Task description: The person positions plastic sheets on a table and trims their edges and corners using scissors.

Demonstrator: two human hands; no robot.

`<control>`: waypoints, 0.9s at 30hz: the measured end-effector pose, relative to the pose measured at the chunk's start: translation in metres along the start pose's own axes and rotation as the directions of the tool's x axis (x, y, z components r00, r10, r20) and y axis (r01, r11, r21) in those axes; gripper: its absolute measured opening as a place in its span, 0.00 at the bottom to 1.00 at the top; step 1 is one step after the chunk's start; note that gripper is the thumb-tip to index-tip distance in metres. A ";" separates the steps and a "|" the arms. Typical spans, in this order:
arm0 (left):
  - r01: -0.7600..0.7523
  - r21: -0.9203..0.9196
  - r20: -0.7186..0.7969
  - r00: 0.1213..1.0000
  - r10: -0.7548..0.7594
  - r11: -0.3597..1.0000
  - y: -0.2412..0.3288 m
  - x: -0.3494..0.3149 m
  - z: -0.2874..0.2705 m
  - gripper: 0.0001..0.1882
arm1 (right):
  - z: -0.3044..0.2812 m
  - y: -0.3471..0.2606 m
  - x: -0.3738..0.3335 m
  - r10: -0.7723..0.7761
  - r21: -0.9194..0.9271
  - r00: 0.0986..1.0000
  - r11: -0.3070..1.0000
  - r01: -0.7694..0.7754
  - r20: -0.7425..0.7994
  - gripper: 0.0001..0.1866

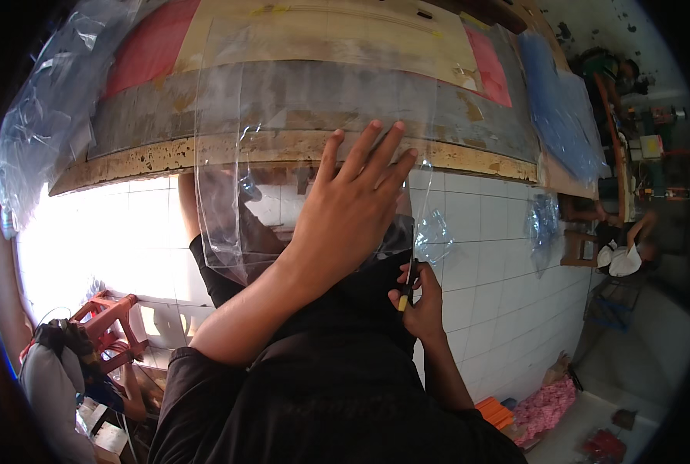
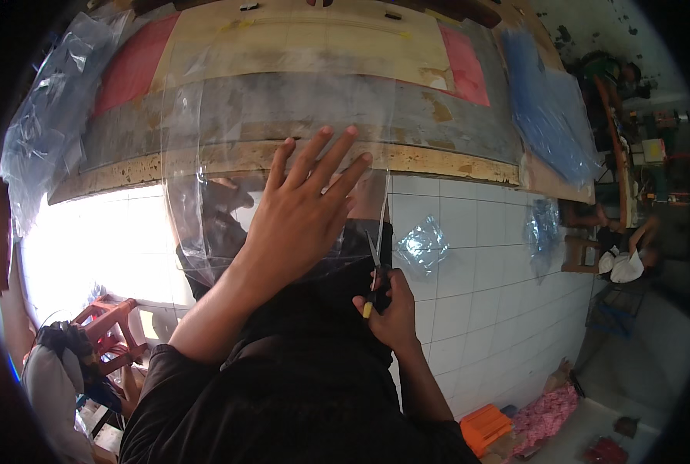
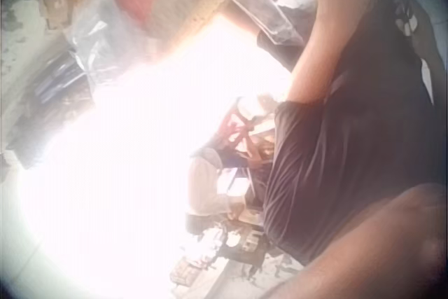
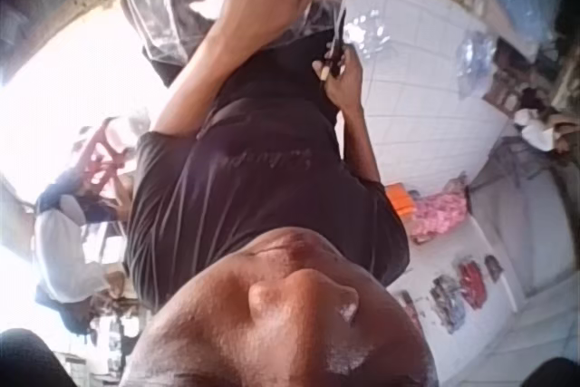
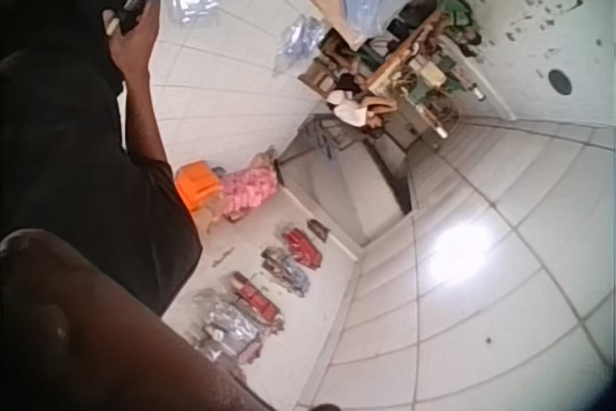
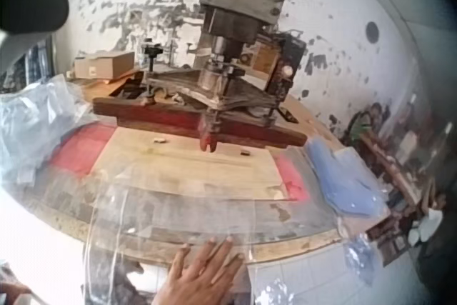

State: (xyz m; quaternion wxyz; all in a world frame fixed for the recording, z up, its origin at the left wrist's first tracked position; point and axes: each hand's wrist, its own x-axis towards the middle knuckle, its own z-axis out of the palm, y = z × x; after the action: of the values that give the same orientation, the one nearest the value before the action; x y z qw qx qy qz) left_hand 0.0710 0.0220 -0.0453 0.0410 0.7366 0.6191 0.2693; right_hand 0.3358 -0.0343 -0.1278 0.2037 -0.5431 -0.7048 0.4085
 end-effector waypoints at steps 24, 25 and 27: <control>0.052 -0.006 0.050 0.997 -0.051 0.999 0.011 -0.009 -0.001 0.34 | 0.021 -0.039 0.027 -0.121 -0.261 0.880 0.965 -0.003 -0.460 0.25; 0.051 -0.007 0.053 0.997 -0.050 0.999 0.013 -0.010 0.000 0.34 | 0.020 -0.042 0.025 -0.093 -0.252 0.894 0.967 -0.023 -0.437 0.23; 0.057 0.012 0.058 0.997 -0.057 0.998 0.015 -0.012 0.002 0.34 | 0.019 -0.043 0.023 -0.061 -0.243 0.908 0.969 -0.045 -0.414 0.21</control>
State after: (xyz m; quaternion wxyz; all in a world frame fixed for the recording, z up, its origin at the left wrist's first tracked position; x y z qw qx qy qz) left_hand 0.0840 0.0079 -0.0453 0.0630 0.7265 0.6397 0.2431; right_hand 0.2882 -0.0230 -0.1082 0.2824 -0.6361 -0.6922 0.1911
